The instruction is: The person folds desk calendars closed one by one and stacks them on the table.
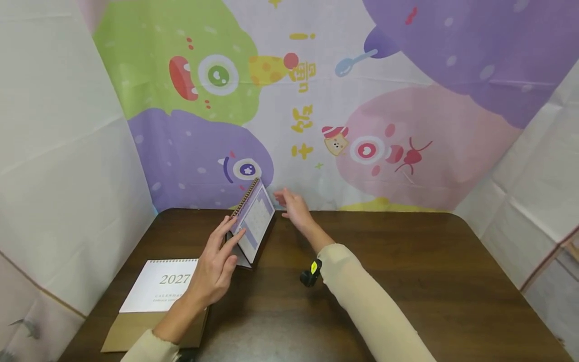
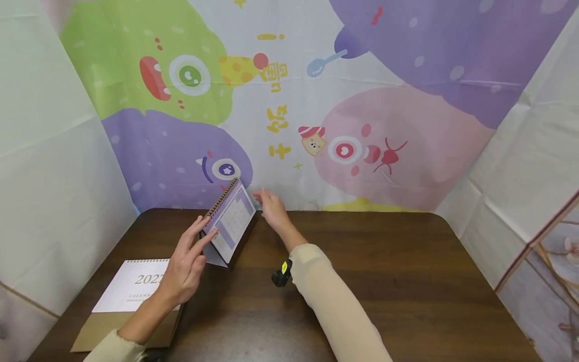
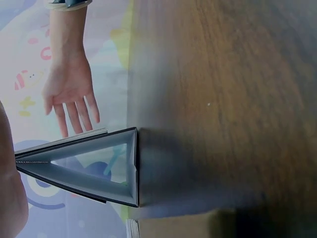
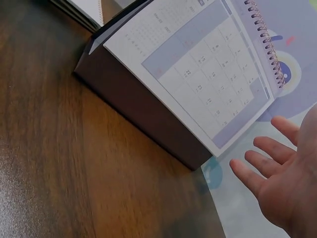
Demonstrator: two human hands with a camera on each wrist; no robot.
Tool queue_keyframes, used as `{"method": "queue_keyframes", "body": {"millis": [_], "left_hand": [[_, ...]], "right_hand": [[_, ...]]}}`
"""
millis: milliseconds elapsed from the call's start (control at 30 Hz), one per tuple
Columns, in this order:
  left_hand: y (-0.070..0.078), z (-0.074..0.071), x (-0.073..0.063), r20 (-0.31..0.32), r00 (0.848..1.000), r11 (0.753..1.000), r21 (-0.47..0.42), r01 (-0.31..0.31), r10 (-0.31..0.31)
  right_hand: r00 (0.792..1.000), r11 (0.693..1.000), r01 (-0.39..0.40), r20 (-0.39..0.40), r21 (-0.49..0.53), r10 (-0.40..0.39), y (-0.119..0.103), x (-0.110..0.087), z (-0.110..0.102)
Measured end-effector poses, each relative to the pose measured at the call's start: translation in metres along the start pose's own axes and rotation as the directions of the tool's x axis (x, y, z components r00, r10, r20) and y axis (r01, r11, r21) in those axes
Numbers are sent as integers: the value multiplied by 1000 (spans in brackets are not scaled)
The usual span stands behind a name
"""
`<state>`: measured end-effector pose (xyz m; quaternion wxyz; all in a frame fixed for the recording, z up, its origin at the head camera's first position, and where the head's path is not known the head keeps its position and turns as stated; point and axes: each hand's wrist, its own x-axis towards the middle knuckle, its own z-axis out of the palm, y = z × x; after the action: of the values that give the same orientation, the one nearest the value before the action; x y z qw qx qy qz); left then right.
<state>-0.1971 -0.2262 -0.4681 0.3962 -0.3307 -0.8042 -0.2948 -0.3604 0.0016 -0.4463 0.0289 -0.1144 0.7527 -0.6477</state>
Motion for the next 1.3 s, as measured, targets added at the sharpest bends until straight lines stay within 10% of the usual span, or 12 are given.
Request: {"method": "queue_keyframes", "body": {"millis": [300,667,1300], "left_hand": [[-3,-13,-16,-46,989,990,-10,138,-138],[6,-22,-28,-129,919,927,-96,363,-373],[14,-2,-34,-96,872,863,-232,449,-479]], "right_hand": [[999,1000,25,43,9,-26,-6,2,14],[995,989,103,24,-108,-101,-28,5,16],[979,953,190,123,-234,-165,-41,5,22]]}}
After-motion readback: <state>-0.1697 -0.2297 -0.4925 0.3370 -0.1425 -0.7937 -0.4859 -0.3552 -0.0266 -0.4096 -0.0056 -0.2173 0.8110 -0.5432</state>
